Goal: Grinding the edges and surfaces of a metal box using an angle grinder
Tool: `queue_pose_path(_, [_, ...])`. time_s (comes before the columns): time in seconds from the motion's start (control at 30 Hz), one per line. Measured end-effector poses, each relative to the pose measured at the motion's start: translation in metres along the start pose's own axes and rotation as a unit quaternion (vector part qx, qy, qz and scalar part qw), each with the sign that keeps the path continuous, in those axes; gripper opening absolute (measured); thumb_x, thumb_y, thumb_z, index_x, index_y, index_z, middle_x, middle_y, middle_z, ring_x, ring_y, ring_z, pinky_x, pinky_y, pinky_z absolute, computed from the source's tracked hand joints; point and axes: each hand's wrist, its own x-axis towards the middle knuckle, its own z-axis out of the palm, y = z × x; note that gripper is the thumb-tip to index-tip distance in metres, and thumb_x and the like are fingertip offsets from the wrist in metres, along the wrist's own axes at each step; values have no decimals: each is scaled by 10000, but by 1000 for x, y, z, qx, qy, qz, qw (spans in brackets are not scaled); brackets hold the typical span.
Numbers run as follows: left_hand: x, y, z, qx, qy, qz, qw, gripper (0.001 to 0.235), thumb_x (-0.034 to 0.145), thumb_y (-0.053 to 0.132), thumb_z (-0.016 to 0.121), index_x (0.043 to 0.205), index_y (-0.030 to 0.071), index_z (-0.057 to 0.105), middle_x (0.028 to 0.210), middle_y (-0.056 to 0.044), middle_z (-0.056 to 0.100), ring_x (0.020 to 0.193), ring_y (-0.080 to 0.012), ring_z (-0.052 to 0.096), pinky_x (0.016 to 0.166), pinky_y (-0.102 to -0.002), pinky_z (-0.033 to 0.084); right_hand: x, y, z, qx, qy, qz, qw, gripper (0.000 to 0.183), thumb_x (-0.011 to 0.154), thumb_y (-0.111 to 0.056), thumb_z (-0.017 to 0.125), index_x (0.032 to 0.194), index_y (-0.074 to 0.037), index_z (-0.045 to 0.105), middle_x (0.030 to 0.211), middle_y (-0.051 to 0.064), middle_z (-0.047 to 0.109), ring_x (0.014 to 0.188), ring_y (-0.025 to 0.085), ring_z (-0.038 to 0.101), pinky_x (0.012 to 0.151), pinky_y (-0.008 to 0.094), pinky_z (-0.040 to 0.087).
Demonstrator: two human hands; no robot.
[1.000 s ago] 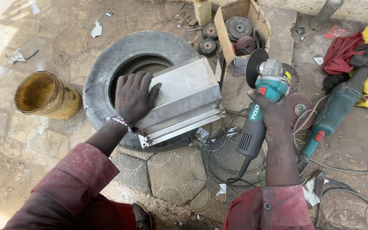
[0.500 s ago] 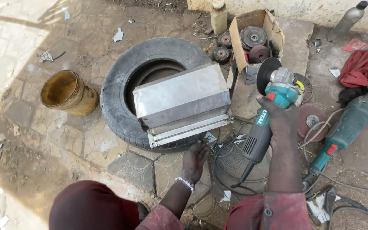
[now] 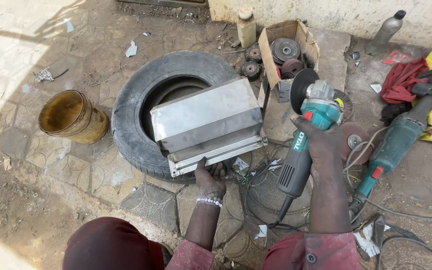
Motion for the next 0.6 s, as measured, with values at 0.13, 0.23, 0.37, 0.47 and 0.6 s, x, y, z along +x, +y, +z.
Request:
queue_pose_path(0.13, [-29, 10, 14, -29, -25, 40, 998, 416, 854, 343, 812, 1008, 119, 497, 969, -79, 519, 997, -295, 686, 958, -394, 513, 5, 4, -7, -24, -24, -20, 999, 450, 760, -234, 960, 1004, -34, 638, 720, 122, 661, 657, 226, 729, 608, 380, 629])
queue_pose_path(0.23, [-45, 34, 32, -92, -57, 79, 991, 410, 877, 218, 800, 1123, 68, 508, 1102, -117, 439, 1160, -378, 620, 1052, -452, 498, -1, -1, -8, -28, -18, -17, 999, 448, 765, -258, 960, 1003, -51, 641, 724, 114, 668, 656, 217, 727, 607, 373, 626])
queue_pose_path(0.37, [-32, 84, 70, -218, -104, 105, 965, 301, 876, -47, 689, 1101, -56, 490, 1127, -160, 406, 1249, -433, 593, 1040, -505, 547, -4, -2, -6, -19, 0, -18, 1000, 464, 765, -277, 956, 999, -39, 634, 708, 125, 668, 627, 229, 721, 591, 379, 617])
queue_pose_path(0.47, [61, 117, 82, -270, -104, 92, 953, 355, 780, -101, 714, 1056, -79, 492, 1089, -181, 455, 1199, -474, 613, 986, -558, 603, -11, -14, -5, -25, -9, -4, 1000, 450, 761, -257, 951, 998, -35, 639, 718, 135, 674, 634, 236, 726, 589, 382, 611])
queue_pose_path(0.6, [61, 134, 91, -272, -82, 95, 954, 364, 714, -127, 704, 1013, -86, 501, 1007, -216, 512, 1065, -484, 667, 916, -594, 638, 3, 5, -5, -28, -20, 3, 999, 454, 758, -254, 945, 987, -28, 624, 707, 138, 664, 624, 240, 719, 578, 387, 604])
